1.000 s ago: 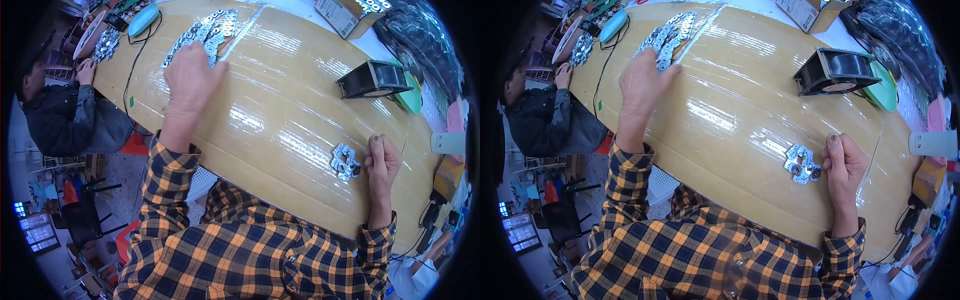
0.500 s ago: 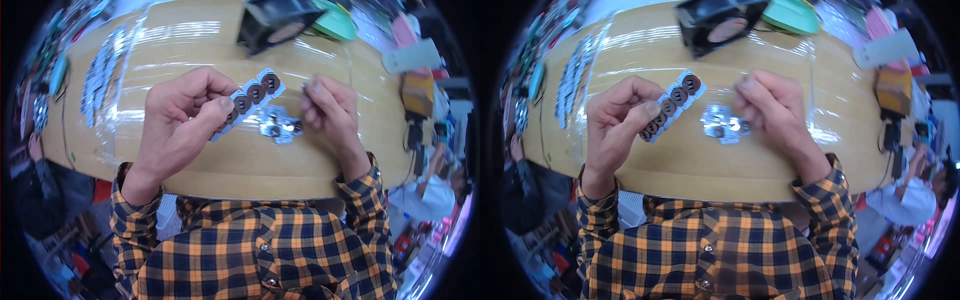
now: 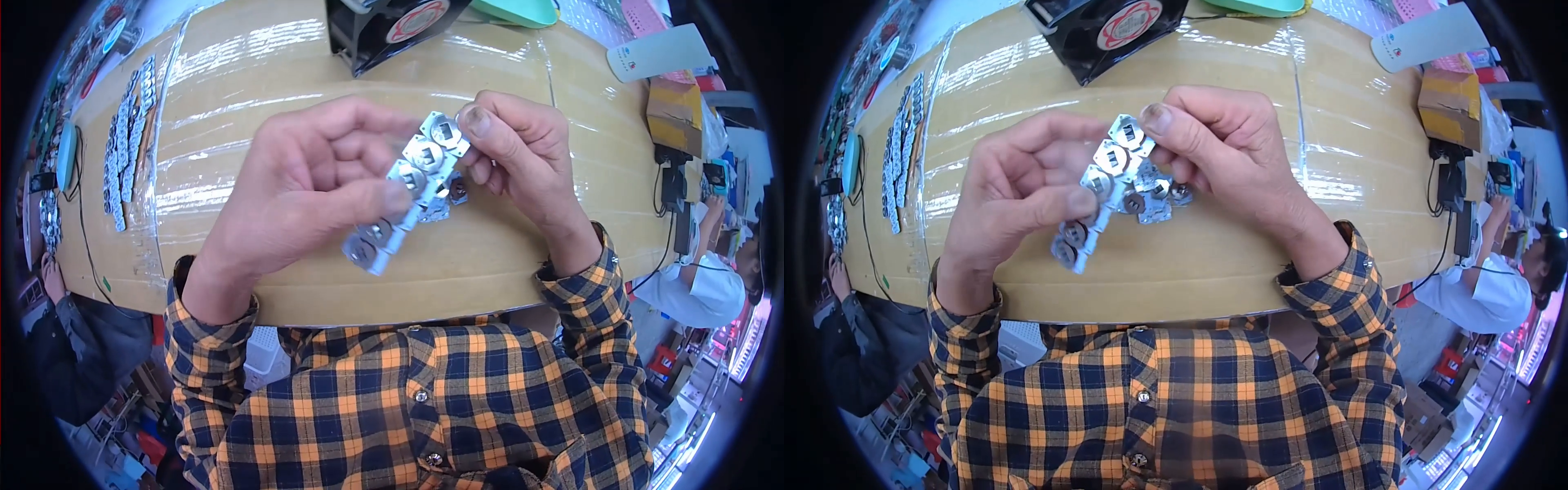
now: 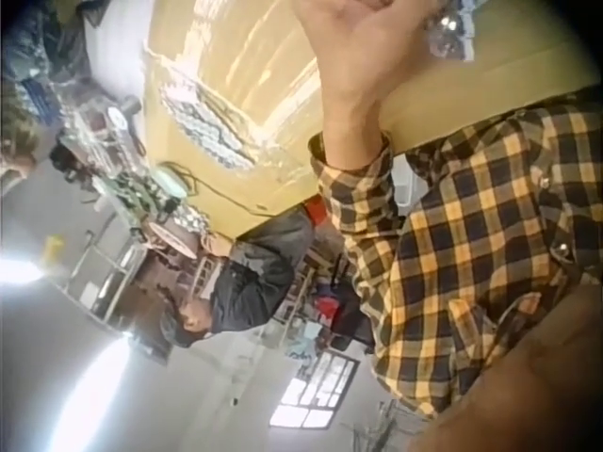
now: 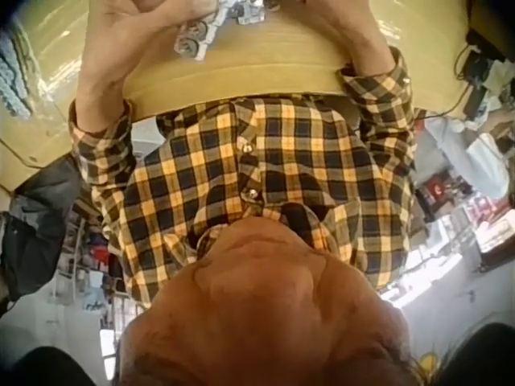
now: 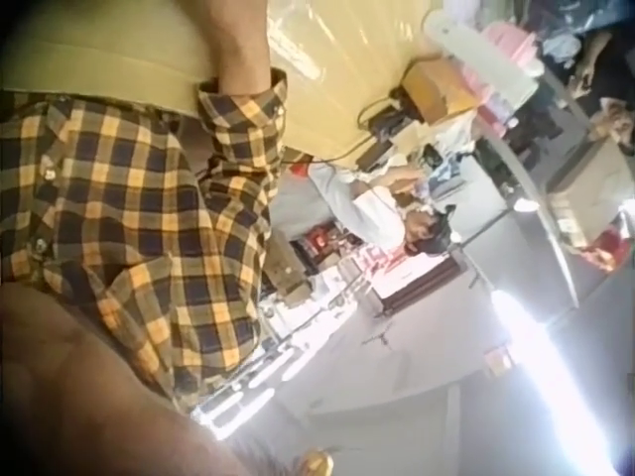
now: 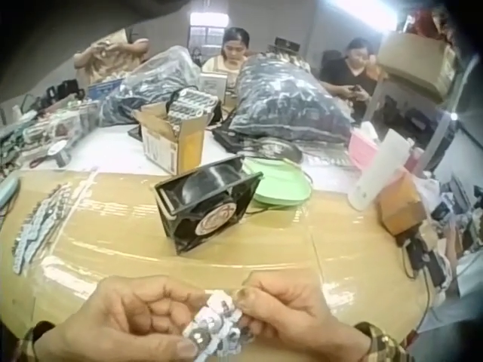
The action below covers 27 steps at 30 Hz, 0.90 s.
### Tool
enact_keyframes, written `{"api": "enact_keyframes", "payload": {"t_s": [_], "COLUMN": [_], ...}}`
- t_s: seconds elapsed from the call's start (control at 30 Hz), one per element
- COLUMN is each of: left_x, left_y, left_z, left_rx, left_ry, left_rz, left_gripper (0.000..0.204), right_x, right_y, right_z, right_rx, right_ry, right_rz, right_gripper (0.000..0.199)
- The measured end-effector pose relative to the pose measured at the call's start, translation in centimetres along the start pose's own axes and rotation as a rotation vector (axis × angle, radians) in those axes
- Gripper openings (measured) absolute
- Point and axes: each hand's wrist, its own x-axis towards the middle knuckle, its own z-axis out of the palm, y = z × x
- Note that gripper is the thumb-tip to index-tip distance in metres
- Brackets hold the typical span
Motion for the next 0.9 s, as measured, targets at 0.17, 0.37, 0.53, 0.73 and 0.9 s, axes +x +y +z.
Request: {"api": "enact_keyframes", "payload": {"t_s": [0.17,0.37,0.53,0.73,0.9], "left_x": [-1.0,-1.4,-1.1,-1.6,-1.9], "left_y": [0.2,1.2,-0.2,0.5,1.4], "left_z": [0.8,-0.2,-1.1,-1.6,-2.1], "left_rx": [-0.163,-0.16,0.333,0.794,0.634], "left_ry": [-0.015,0.053,0.116,0.182,-0.062], "left_rz": [0.171,0.014,0.462,0.364,0.109], "left_gripper": [0.056,0.048,0.041,0.016,0.014], "right_x": [0.2,-0.2,-0.5,-0.9,-0.7], "right_y": [-0.6,-0.5,-1.1,-1.0,-1.3], "right_z": [0.6,0.5,0.1,0.1,-0.4], "right_rx": [0.091,-0.036,-0.019,-0.086,-0.043], "right_ry": [-0.085,0.085,0.043,-0.11,-0.128], "right_rz": [0.118,0.021,0.004,-0.041,-0.023], "right_gripper": [0.03,0.03,0.031,0.032,0.034]}}
